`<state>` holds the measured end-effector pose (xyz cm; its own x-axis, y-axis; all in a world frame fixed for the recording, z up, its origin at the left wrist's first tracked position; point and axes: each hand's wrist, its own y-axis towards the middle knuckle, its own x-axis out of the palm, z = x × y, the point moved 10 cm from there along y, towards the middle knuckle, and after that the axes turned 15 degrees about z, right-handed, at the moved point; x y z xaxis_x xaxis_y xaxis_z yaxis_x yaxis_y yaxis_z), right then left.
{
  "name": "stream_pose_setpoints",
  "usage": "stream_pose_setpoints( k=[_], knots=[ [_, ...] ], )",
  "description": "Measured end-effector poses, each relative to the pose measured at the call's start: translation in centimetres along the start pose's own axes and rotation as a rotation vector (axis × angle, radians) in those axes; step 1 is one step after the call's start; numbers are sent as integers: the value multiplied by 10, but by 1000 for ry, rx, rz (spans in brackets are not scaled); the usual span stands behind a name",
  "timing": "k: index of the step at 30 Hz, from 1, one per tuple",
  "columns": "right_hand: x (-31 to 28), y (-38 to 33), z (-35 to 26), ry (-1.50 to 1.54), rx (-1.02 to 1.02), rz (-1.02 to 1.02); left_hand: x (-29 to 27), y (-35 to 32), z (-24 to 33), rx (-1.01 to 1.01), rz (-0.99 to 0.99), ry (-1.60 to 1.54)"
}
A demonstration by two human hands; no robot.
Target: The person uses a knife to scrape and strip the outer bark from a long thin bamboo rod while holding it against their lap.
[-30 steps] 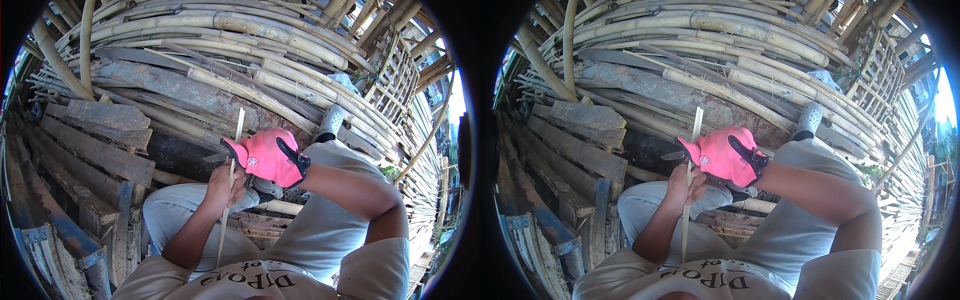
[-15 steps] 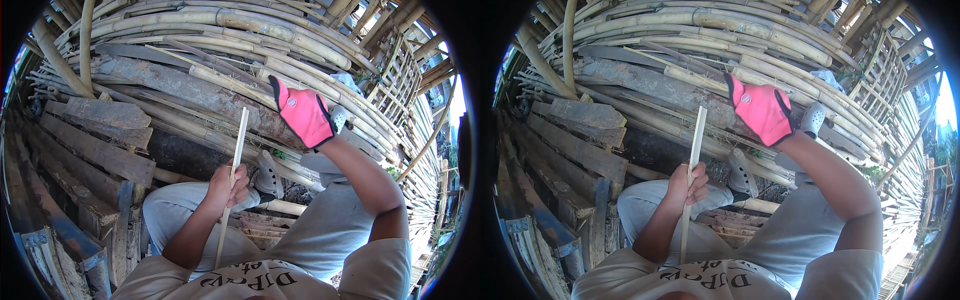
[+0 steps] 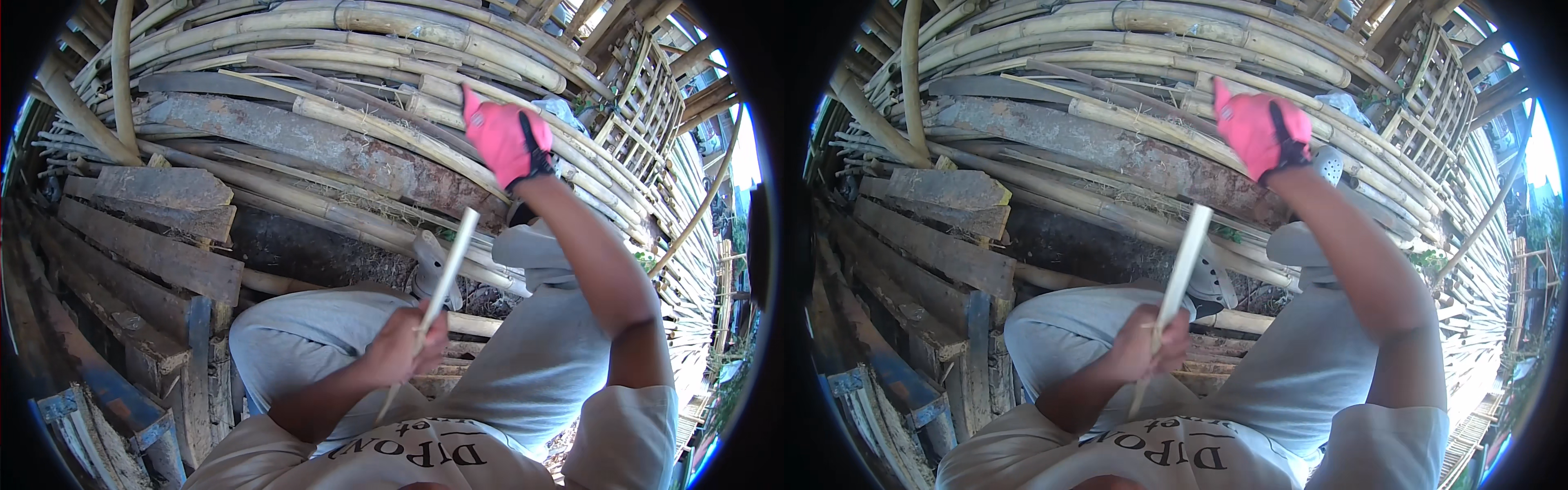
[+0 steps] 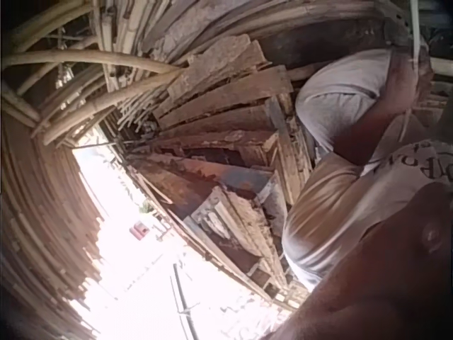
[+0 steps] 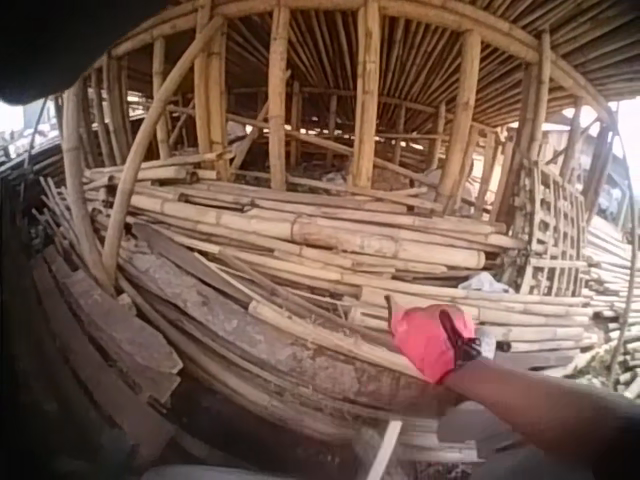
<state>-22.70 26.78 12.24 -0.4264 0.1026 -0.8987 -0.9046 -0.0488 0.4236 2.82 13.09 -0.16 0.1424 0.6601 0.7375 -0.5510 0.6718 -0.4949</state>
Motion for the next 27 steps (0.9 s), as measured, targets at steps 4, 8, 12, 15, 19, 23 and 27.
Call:
stream_pose_setpoints(
  k=[4, 8, 12, 15, 19, 23, 27],
  knots=[
    [-13, 9, 56, 8, 41, 256, -24, 18, 13, 67, 275, 47],
    [-30, -39, -54, 192, -325, 153, -71, 15, 66, 297, 404, 56],
    [-43, -86, -104, 669, -452, -193, -75, 3, 79, 368, 401, 59],
    [-66, -91, -109, 514, -542, -165, -77, 4, 80, 424, 445, 148],
    [-60, -88, -102, 772, -433, -241, -65, 3, 80, 435, 410, 230],
    [-54, -84, -99, 790, -362, -221, -57, 3, 75, 417, 351, 226],
    [-61, -78, -108, 508, -463, -125, -65, 3, 75, 423, 380, 233]
  ],
)
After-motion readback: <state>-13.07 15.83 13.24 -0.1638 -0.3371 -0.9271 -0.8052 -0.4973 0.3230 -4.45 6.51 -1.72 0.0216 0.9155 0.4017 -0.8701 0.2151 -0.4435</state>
